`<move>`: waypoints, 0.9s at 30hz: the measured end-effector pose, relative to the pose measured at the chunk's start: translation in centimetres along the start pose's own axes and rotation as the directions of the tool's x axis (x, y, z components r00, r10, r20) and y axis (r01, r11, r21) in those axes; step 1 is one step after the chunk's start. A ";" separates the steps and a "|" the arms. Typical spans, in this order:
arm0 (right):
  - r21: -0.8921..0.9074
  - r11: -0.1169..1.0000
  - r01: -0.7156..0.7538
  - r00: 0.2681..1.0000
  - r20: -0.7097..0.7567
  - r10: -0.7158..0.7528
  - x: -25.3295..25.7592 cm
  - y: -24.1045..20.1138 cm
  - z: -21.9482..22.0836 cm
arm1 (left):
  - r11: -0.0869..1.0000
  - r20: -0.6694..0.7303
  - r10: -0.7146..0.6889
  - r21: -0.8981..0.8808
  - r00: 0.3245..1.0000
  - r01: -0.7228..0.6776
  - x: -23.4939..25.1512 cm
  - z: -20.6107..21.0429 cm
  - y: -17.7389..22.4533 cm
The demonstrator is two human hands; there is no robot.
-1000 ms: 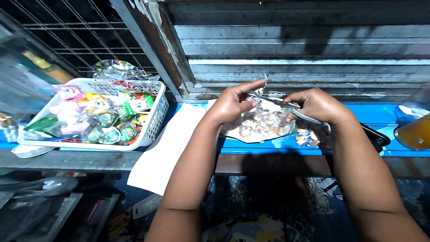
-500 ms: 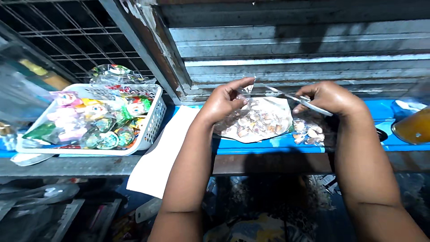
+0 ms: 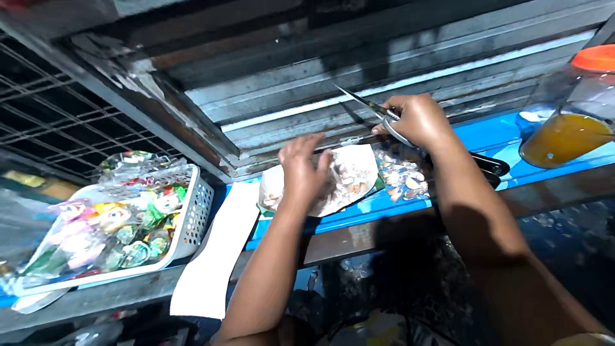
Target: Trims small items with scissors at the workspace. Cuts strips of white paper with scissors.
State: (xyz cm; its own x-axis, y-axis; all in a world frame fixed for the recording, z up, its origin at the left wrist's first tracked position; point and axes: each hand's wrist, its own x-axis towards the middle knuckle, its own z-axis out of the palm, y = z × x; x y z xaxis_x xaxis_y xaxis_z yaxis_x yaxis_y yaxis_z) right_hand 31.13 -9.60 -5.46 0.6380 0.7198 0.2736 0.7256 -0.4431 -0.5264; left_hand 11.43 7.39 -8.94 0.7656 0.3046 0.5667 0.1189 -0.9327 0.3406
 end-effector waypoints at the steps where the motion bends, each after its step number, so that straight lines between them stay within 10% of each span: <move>1: 0.004 1.000 -0.009 1.000 -0.009 0.009 -0.1 -0.1 -0.1 | 0.994 0.045 0.096 0.054 0.994 -0.099 -0.1 0.8 1.9; 7: 0.020 1.000 -0.019 1.000 -0.015 0.020 0.1 0.3 -0.3 | 0.863 0.497 0.301 0.222 0.814 -0.455 0.3 7.7 9.9; 20: 0.113 0.994 0.006 0.999 -0.035 -0.002 -0.1 0.5 -0.9 | 0.948 0.621 0.150 0.129 0.769 -0.289 2.7 9.3 11.2; 27: 0.164 0.986 -0.030 0.993 -0.111 0.048 0.0 0.7 -1.1 | 0.997 0.627 0.024 -0.073 0.778 0.028 5.1 5.6 10.0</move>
State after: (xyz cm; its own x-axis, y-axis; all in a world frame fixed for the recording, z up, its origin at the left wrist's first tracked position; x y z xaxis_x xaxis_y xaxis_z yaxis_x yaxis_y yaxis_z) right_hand 31.93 -10.56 -4.95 0.6968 0.6340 0.3354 0.6544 -0.3706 -0.6591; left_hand 20.10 -1.42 -6.82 0.9954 0.0938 -0.0214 0.0943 -0.9071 0.4102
